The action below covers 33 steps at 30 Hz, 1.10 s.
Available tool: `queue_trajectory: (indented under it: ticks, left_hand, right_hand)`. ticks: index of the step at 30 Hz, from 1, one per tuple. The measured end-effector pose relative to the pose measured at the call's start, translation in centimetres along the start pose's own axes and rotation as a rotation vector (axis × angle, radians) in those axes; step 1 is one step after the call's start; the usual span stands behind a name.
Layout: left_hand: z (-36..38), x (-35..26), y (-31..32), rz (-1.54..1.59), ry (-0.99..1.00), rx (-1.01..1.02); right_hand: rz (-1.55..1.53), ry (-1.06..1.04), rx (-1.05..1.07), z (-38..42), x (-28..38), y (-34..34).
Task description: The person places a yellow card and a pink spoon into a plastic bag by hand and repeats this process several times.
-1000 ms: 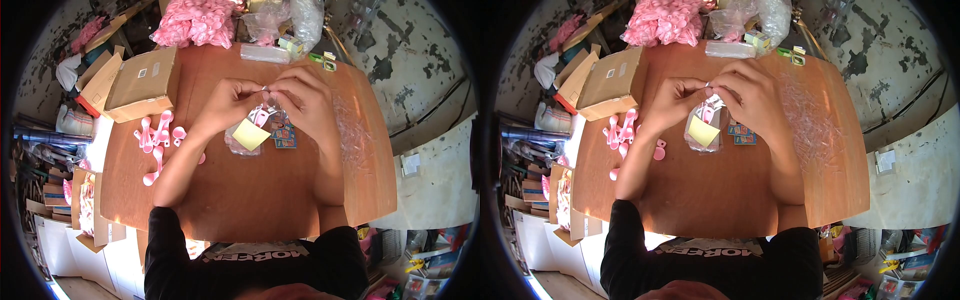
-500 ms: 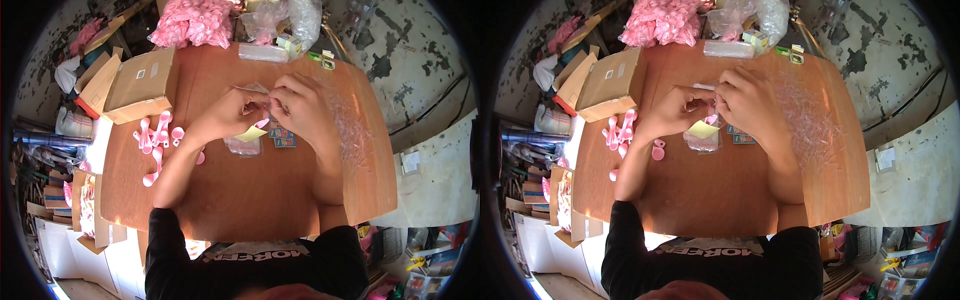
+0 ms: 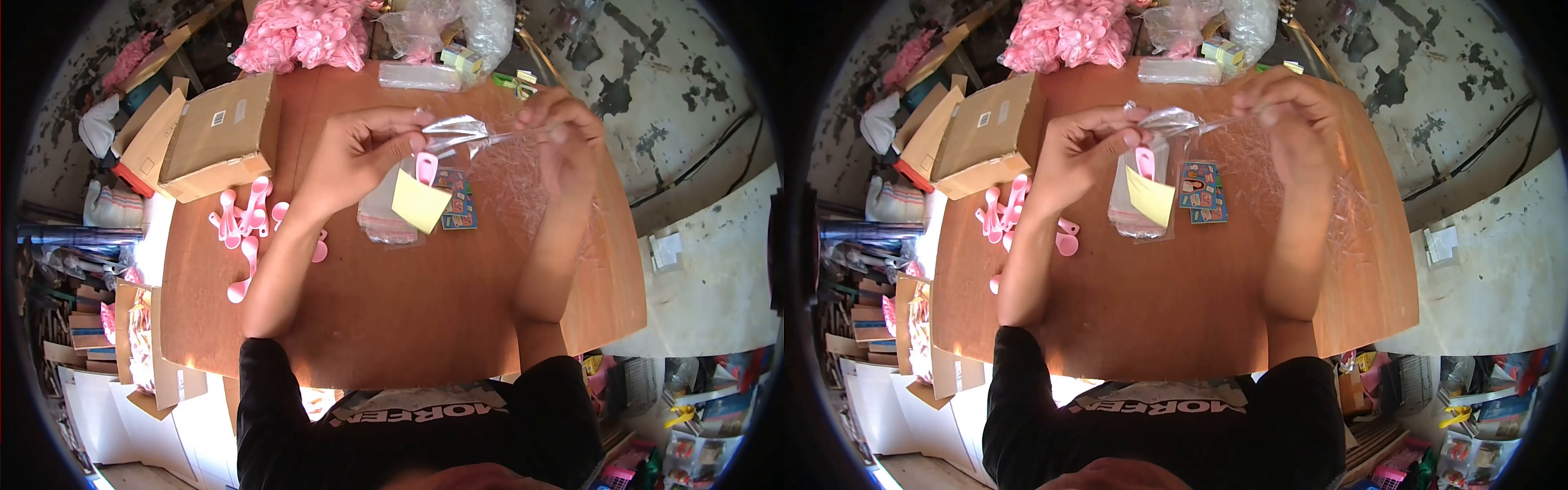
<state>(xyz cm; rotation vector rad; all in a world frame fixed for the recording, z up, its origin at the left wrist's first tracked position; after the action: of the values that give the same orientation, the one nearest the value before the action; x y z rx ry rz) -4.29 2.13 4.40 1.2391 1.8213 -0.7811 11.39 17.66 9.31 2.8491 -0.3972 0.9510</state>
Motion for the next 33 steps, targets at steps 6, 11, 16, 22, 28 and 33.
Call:
queue_trajectory:
  ticks: [6, 11, 16, 22, 28, 33]
  left_hand:
    - [-0.1, -0.6, -0.9, -0.02, 0.063, -0.153]
    - [-0.3, -0.1, -1.5, -0.147, 0.058, -0.196]
    - [-0.4, 0.4, -1.3, -0.178, 0.019, -0.195]
    - [-0.3, 0.8, -0.8, -0.1, -0.029, -0.104]
    - [-0.1, -0.7, -2.0, 0.07, 0.186, -0.296]
    - [-0.1, -0.7, -1.0, -0.287, 0.119, 0.039]
  right_hand:
    - [-0.06, 0.463, -0.028, 4.4, -7.9, -9.8]
    - [1.385, 0.79, -0.005, 10.5, -12.4, -16.7]
    - [0.898, 0.604, -0.1, 4.5, -7.1, -8.0]
    - [0.316, 0.472, -0.018, 0.9, -4.9, 5.1]
    - [0.593, 0.053, -0.24, -1.4, -1.6, 6.1]
    - [0.563, 0.4, -0.009, -0.1, -4.7, 6.0]
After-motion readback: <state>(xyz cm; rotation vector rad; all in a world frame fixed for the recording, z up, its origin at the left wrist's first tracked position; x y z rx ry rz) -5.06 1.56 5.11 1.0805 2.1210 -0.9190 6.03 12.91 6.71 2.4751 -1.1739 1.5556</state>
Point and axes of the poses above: each hand's wrist, its own z-axis away from the middle knuckle, its own y-axis out of the palm, x = y × z, the point moved 6 cm from there along -z, towards the middle knuckle, and after that the axes turned 1 degree about x, right-handed, at the moved point
